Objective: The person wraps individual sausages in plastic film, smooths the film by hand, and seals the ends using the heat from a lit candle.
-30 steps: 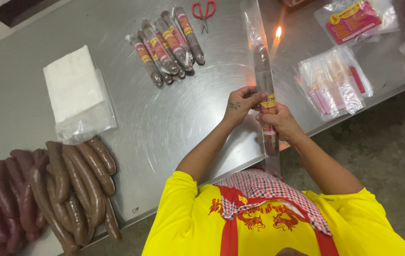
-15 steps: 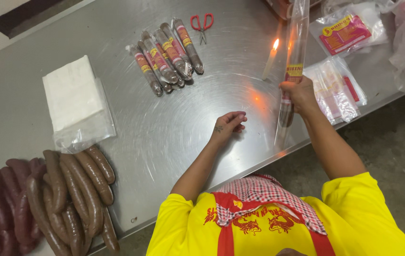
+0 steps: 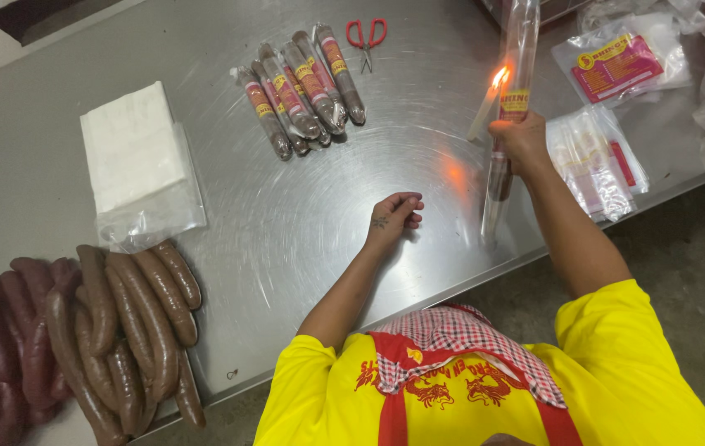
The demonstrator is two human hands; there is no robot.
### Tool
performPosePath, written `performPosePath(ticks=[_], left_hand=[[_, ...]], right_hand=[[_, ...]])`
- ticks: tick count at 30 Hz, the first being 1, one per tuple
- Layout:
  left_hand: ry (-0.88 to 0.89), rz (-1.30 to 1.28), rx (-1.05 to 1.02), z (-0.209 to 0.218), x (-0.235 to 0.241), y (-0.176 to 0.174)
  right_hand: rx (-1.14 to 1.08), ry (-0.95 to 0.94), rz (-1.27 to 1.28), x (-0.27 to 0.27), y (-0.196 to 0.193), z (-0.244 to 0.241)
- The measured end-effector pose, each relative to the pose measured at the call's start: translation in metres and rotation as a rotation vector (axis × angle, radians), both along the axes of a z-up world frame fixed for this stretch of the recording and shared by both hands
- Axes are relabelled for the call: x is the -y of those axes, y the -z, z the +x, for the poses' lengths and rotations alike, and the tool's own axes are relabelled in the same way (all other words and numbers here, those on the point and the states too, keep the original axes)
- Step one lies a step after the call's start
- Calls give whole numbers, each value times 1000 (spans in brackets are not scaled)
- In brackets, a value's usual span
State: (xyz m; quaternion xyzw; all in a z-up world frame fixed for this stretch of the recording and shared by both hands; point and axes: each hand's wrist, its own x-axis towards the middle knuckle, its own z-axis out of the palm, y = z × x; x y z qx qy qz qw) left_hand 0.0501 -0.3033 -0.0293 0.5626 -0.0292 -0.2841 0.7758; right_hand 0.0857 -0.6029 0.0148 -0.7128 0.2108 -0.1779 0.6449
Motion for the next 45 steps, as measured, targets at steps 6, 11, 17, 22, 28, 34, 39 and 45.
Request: performPosePath(ticks=[6, 11, 17, 22, 28, 34, 39, 45], left_hand=[[-8, 36, 222, 31, 32, 12], [61, 63, 927, 16, 95, -23], [367, 352, 550, 5, 103, -46], [304, 481, 349, 6, 78, -6], [57, 243, 220, 11, 51, -19], [-98, 98, 240, 32, 48, -12], [-306, -362, 425, 67, 54, -13], [-246, -357, 555, 78, 106, -59]], right_hand=[[-141, 4, 55, -20, 12, -56], [-99, -75, 67, -63, 19, -103], [-88, -69, 190, -61, 16, -113], [-98, -23, 167, -40, 20, -106], [-136, -38, 122, -29, 17, -74], [-186, -6, 19, -24, -5, -40], [-286, -44, -72, -41, -5, -79], [-248, -436, 6, -101, -3, -140]])
